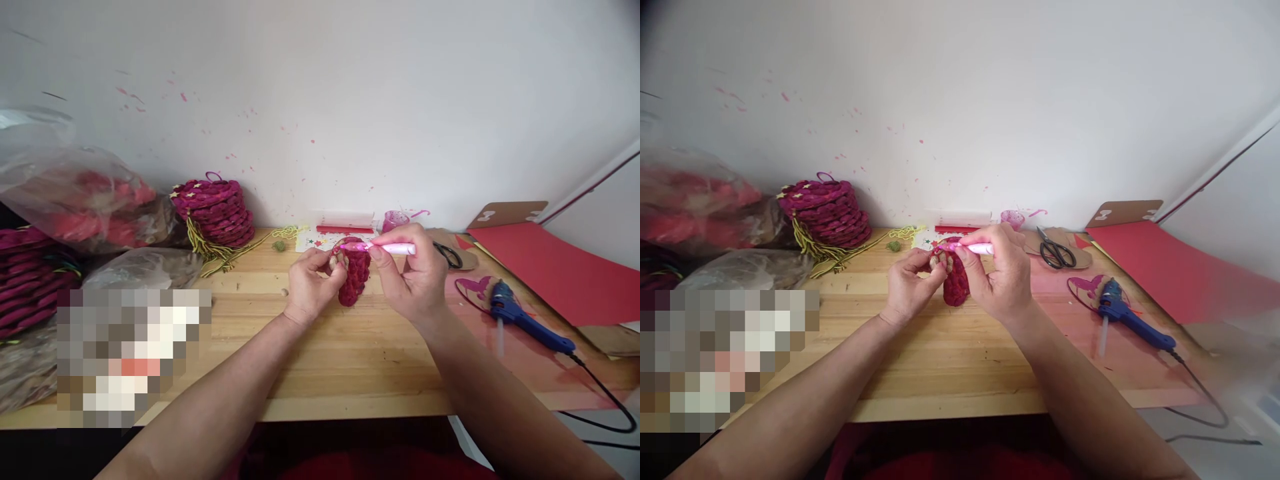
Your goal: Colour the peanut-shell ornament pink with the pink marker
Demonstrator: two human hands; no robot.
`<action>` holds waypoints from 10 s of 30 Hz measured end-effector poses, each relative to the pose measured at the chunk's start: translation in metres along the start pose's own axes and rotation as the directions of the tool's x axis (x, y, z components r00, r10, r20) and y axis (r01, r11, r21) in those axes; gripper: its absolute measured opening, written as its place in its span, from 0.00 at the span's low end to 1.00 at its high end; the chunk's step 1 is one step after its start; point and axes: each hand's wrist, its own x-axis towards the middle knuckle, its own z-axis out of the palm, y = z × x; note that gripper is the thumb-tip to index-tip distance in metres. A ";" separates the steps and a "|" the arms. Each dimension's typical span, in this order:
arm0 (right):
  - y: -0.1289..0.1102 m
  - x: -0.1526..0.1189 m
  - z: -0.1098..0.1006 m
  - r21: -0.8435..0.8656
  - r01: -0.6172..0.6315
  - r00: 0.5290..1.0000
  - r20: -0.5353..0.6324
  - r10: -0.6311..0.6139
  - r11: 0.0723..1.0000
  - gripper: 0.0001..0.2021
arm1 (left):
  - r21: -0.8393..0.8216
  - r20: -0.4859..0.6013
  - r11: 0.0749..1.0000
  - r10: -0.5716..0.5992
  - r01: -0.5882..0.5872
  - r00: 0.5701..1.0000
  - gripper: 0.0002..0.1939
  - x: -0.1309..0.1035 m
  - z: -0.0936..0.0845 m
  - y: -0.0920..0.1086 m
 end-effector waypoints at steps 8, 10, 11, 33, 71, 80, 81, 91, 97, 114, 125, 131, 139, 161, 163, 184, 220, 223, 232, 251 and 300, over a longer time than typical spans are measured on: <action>-0.006 0.000 0.004 -0.062 0.172 0.981 0.097 -0.165 0.983 0.05 | -0.009 0.010 1.000 0.003 -0.003 1.000 0.16 0.001 -0.002 0.000; -0.006 0.000 0.004 -0.071 0.178 0.979 0.111 -0.169 0.982 0.05 | -0.010 0.017 1.000 -0.011 0.011 1.000 0.15 0.002 -0.002 -0.001; -0.005 0.000 0.003 -0.074 0.176 0.979 0.113 -0.167 0.982 0.04 | -0.009 0.016 1.000 -0.020 0.020 1.000 0.14 0.002 -0.002 -0.001; -0.001 0.000 0.003 -0.085 0.216 0.970 0.130 -0.204 0.973 0.05 | -0.019 0.034 0.998 -0.061 0.062 0.998 0.15 0.003 -0.001 -0.002; 0.011 0.001 0.005 0.015 0.041 0.986 0.161 -0.043 0.999 0.02 | -0.449 0.257 0.763 -0.387 0.464 0.885 0.15 0.003 0.002 -0.006; 0.019 0.004 -0.001 0.006 -0.015 0.989 0.149 0.014 1.000 0.02 | -0.499 0.278 0.687 -0.451 0.529 0.848 0.17 0.004 0.002 -0.007; 0.019 0.004 -0.001 0.019 -0.024 0.988 0.154 0.021 1.000 0.02 | -0.499 0.278 0.686 -0.451 0.529 0.848 0.17 0.003 0.002 -0.006; 0.025 0.003 0.000 0.018 -0.042 0.987 0.154 0.039 0.999 0.02 | -0.542 0.282 0.636 -0.478 0.549 0.832 0.21 0.003 0.003 -0.003; 0.029 0.004 -0.004 0.067 -0.097 0.988 0.128 0.088 0.993 0.01 | -0.552 0.295 0.590 -0.522 0.589 0.800 0.25 0.004 0.002 -0.001; 0.027 0.002 0.001 -0.002 -0.086 0.992 0.095 0.086 0.996 0.02 | -0.580 0.320 0.515 -0.568 0.631 0.758 0.25 0.003 0.003 -0.003; 0.025 0.002 0.002 -0.036 -0.092 0.994 0.061 0.094 0.995 0.02 | -0.556 0.313 0.561 -0.543 0.614 0.779 0.25 0.002 0.003 -0.003; 0.016 0.000 0.004 0.049 -0.081 0.995 0.058 0.079 0.995 0.01 | -0.553 0.277 0.612 -0.506 0.566 0.817 0.22 0.001 0.003 -0.003; 0.019 0.000 0.006 0.029 -0.066 0.996 0.057 0.065 0.997 0.02 | -0.552 0.259 0.617 -0.512 0.561 0.819 0.21 0.001 0.002 -0.002; 0.012 -0.003 0.010 0.001 0.059 0.992 0.113 -0.058 0.998 0.02 | -0.534 0.215 0.698 -0.434 0.477 0.875 0.14 -0.001 0.004 -0.006; 0.011 -0.003 0.010 -0.034 0.062 0.993 0.104 -0.058 0.998 0.03 | -0.533 0.217 0.697 -0.436 0.481 0.873 0.14 -0.001 0.004 -0.006; 0.011 -0.004 0.012 -0.040 0.154 0.983 0.108 -0.149 0.987 0.05 | -0.541 0.196 0.696 -0.441 0.472 0.876 0.12 0.000 0.003 -0.005; 0.015 -0.002 0.008 -0.041 0.045 0.999 0.022 -0.044 0.998 0.05 | -0.581 0.194 0.690 -0.399 0.432 0.896 0.15 -0.002 0.006 -0.009; 0.015 -0.001 0.008 -0.014 0.052 0.998 0.019 -0.052 0.999 0.04 | -0.579 0.194 0.699 -0.382 0.420 0.904 0.15 -0.002 0.006 -0.009; 0.014 -0.002 0.008 0.003 0.045 0.999 0.021 -0.045 0.999 0.04 | -0.572 0.192 0.711 -0.370 0.410 0.909 0.15 -0.002 0.006 -0.009; 0.015 -0.004 0.011 0.014 -0.025 0.998 0.055 0.024 1.000 0.02 | -0.641 0.235 0.554 -0.518 0.532 0.823 0.20 0.001 0.004 0.002; 0.020 -0.002 0.007 -0.042 -0.051 0.999 0.014 0.052 0.998 0.03 | -0.611 0.238 0.567 -0.534 0.552 0.811 0.22 0.000 0.005 0.002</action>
